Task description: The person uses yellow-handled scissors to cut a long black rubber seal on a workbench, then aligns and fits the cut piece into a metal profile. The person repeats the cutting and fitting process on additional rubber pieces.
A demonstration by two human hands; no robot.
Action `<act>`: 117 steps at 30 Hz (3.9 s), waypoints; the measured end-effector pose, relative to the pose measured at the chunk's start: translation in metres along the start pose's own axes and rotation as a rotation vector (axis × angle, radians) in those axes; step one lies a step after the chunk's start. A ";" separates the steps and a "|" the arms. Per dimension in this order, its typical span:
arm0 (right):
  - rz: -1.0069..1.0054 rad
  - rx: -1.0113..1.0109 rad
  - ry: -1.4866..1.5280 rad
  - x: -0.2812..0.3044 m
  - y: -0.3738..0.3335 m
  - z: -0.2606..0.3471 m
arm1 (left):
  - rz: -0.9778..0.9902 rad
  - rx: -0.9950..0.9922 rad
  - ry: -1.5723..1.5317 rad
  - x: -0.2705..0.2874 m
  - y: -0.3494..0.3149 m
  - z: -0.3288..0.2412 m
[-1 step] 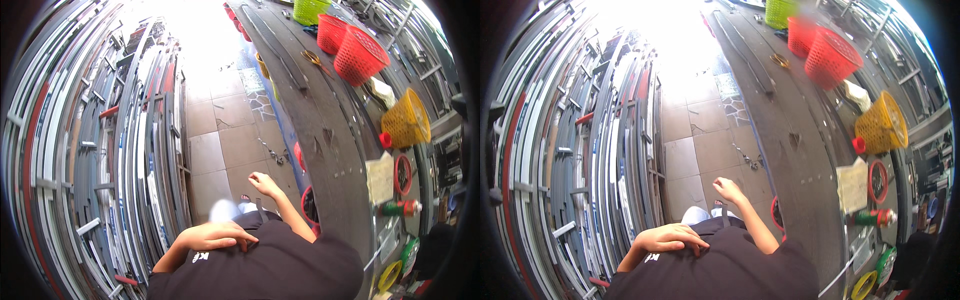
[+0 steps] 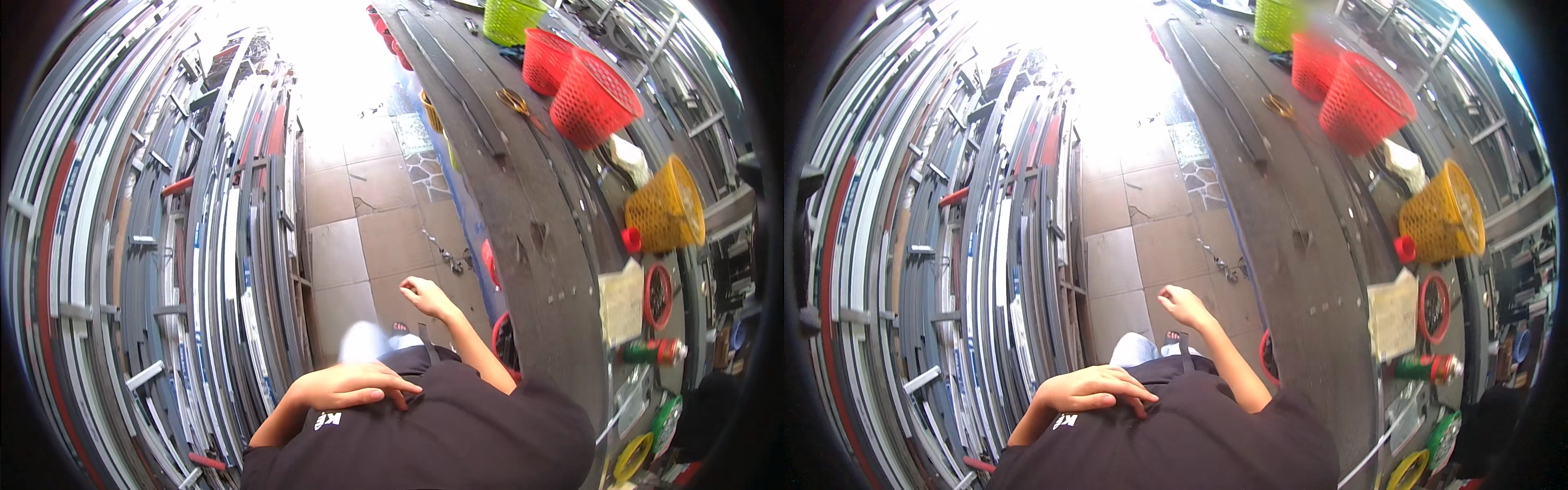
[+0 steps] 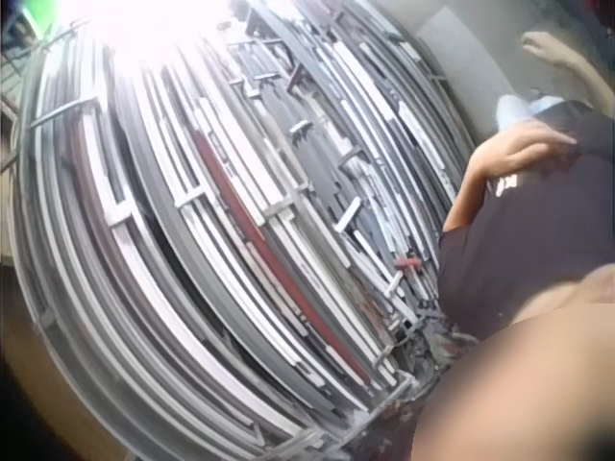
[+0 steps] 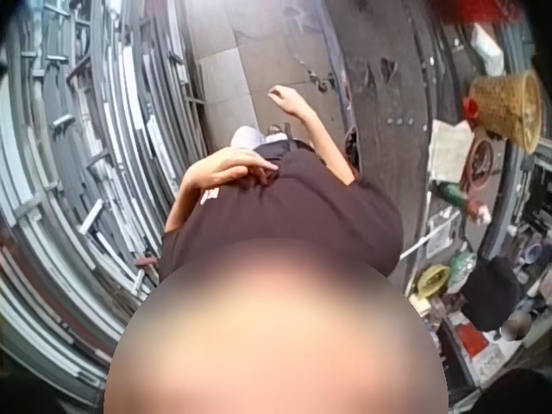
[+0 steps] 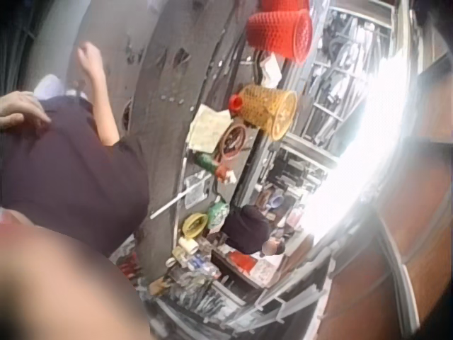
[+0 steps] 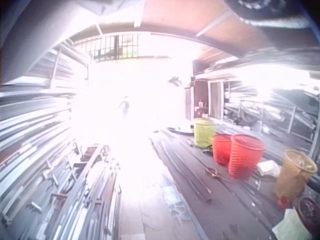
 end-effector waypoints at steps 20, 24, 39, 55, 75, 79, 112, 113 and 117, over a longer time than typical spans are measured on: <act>-0.919 -0.169 0.369 0.397 0.203 0.097 | 0.376 -0.006 0.223 0.506 0.229 0.060; -1.093 -0.533 0.074 0.455 0.194 0.059 | 0.889 0.085 0.076 0.510 0.274 0.135; -1.605 -1.418 -0.362 0.458 0.196 -0.003 | 1.299 0.572 0.501 0.693 0.376 0.285; -2.224 -0.157 0.930 0.342 0.158 0.062 | 1.148 0.481 1.023 0.640 0.435 0.283; -1.190 -0.233 1.382 0.226 0.017 0.046 | 0.493 -0.274 0.949 0.371 0.423 0.065; -1.081 -0.196 1.314 0.235 0.023 0.052 | 0.356 -0.526 0.932 0.370 0.428 0.075; -0.709 -0.527 1.173 0.215 0.023 0.040 | 0.471 -0.428 0.804 0.370 0.436 0.092; -0.682 -0.455 1.288 0.214 0.024 0.042 | 0.509 -0.441 0.781 0.370 0.439 0.091; -0.634 -0.378 1.543 0.204 0.024 0.040 | 0.665 -0.434 0.729 0.367 0.448 0.093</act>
Point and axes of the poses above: each hand's wrist, its own y-axis towards the middle knuckle, its own x-axis out of the back of the hand, z = x × y, the point moved 9 cm from there along y, towards the middle knuckle, and after that the axes turned 5 degrees about z, right-handed, at the moved point
